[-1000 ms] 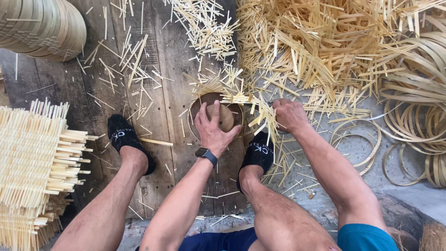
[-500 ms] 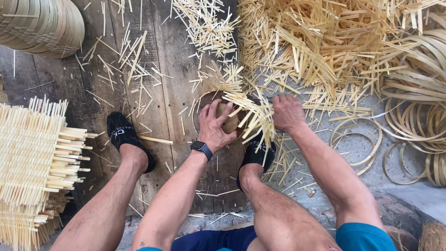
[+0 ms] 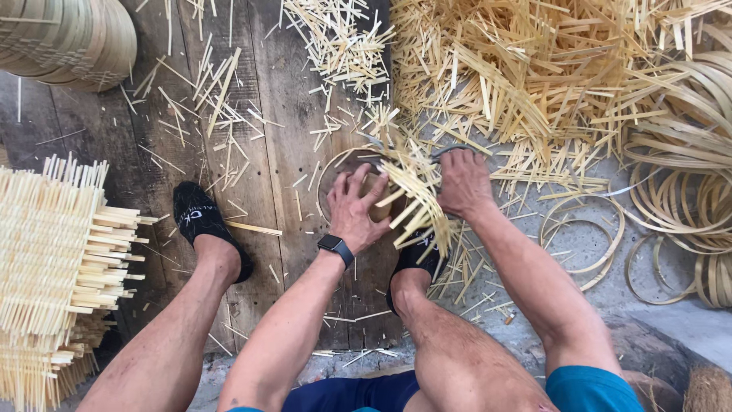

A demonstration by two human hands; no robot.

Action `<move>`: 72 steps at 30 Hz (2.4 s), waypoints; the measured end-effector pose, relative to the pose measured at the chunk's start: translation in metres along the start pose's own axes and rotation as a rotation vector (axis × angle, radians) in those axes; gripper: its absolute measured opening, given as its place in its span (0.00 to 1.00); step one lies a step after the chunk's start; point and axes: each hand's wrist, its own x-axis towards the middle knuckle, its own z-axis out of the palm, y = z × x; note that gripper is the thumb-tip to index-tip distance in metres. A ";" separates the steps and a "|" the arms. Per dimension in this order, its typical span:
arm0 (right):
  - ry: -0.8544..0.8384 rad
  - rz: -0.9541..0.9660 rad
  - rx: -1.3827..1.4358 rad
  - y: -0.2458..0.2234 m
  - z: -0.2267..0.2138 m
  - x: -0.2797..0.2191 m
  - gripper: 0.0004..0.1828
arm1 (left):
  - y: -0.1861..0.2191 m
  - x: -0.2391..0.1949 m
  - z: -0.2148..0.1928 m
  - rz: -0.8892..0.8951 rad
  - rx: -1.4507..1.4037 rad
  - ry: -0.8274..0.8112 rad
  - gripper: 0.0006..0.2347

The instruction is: The person weaves a bamboo basket by interlocking thin bamboo strips into a square base, shaping the base around a circular wooden form, securing it with a wooden rim, and trimming excess strips using shears.

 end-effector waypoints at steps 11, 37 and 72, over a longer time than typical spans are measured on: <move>-0.081 -0.012 0.146 0.013 -0.008 -0.013 0.27 | -0.021 0.011 -0.026 0.187 0.003 -0.227 0.38; -0.801 0.102 0.704 0.089 0.010 -0.079 0.28 | -0.025 -0.001 -0.001 -0.222 -0.107 0.217 0.47; 0.153 0.443 1.374 -0.094 0.030 0.002 0.15 | -0.053 0.086 0.031 -0.328 -0.198 -0.044 0.13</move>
